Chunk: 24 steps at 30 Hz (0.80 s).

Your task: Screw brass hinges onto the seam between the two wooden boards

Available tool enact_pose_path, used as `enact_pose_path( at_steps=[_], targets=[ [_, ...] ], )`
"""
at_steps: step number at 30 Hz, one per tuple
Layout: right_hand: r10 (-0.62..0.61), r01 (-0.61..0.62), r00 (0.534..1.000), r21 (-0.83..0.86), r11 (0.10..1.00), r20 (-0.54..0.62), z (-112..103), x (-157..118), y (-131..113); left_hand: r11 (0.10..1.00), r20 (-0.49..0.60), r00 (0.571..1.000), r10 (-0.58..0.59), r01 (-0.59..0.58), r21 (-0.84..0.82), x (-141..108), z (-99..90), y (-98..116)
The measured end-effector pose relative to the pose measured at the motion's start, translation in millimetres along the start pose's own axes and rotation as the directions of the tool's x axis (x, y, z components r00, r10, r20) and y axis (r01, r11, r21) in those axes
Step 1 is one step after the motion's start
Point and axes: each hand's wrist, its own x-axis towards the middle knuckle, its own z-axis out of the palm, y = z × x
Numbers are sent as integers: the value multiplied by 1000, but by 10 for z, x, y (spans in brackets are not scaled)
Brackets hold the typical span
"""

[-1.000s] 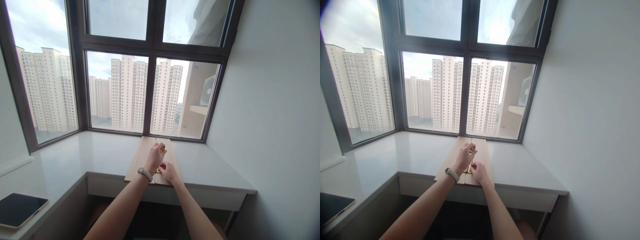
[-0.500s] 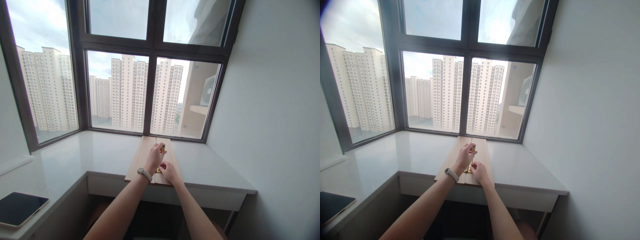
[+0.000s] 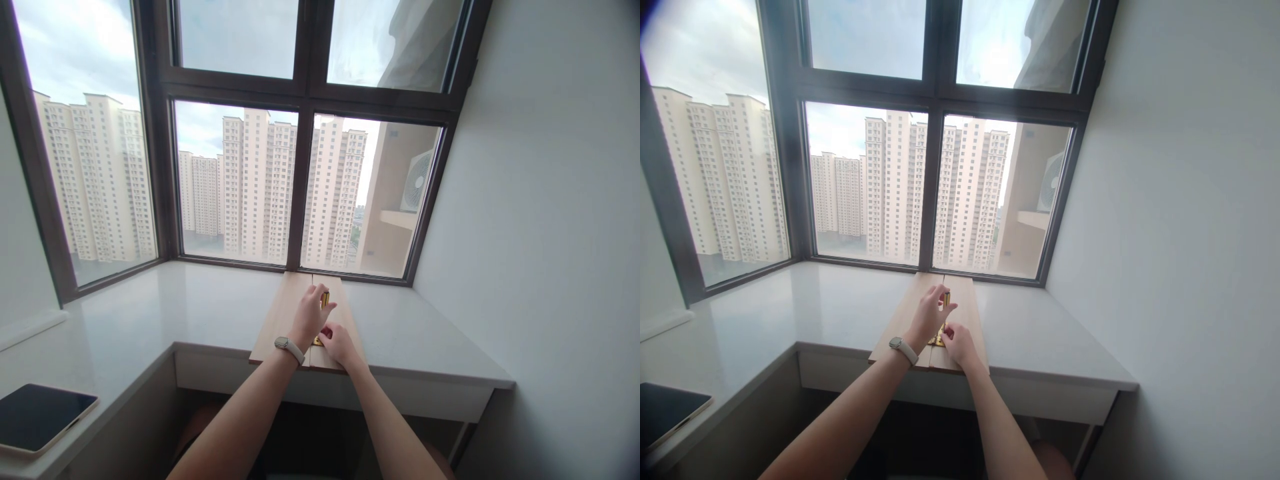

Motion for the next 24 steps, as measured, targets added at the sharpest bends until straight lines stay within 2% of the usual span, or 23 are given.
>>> enact_pose_path(
  at_steps=[11, 24],
  targets=[
    [3, -3, 1000, -23, 1000, -6, 20, 9, 27, 999, -23, 999, -34, 34, 10, 34, 17, -27],
    [15, -15, 1000, 13, 1000, -2, 1, -13, -8, 995, -17, 999, -41, 39, -96, 45, 8, -47]
  ],
)
